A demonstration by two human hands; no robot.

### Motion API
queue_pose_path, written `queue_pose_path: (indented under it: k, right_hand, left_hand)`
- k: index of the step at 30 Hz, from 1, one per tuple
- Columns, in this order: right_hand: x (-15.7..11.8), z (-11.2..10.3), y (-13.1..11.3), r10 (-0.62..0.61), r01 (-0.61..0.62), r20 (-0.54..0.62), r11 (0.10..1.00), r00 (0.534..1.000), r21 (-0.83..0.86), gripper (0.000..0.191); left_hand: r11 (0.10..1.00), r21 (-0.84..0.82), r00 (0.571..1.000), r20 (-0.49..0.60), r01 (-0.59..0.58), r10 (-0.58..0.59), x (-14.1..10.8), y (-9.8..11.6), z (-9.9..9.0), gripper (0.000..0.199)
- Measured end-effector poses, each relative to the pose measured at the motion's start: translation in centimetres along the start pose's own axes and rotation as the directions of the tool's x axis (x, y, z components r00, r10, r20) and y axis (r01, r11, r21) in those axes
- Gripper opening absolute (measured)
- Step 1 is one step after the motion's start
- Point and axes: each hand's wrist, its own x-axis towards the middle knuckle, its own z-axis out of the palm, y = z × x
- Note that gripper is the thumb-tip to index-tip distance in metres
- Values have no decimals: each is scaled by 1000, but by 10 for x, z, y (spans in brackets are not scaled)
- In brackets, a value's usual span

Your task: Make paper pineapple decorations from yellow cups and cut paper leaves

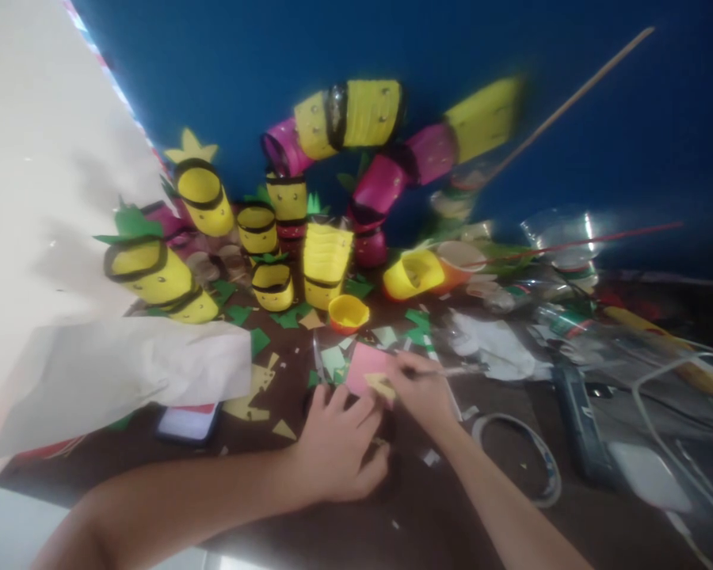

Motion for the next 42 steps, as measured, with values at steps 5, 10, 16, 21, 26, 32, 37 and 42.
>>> queue_pose_path:
  k: [5,10,16,21,26,32,37,42]
  right_hand:
    - [-1,0,-2,4,-4,5,1000,1000,20,30]
    - [-2,0,-5,42,-42,0,999,999,27,31]
    - [0,0,-7,27,-27,-14,1000,1000,17,33]
    - [-2,2,-2,26,-26,-21,1000,999,12,32]
    - [-2,4,2,4,-4,-12,1000,1000,22,30]
    - [-3,4,1,-23,24,-29,1000,999,11,30]
    - [-3,5,4,-41,42,-29,999,999,12,30]
    - [-3,6,7,-62,61,-56,998,997,-8,33]
  left_hand:
    - [999,32,1000,-1,-14,14,0,1,-1,43]
    - [999,51,1000,14,6,-7,0,3,-2,42]
    - [999,44,999,35,8,-10,1,5,-3,41]
    - [999,48,1000,24,10,-11,1,5,-2,41]
    - [999,43,999,39,9,-10,2,5,-3,42]
    - [999,41,999,51,1,-3,3,4,-4,43]
    - [999,37,999,51,9,-11,3,3,-2,45]
    - [1000,21,998,62,16,-17,3,4,-3,45]
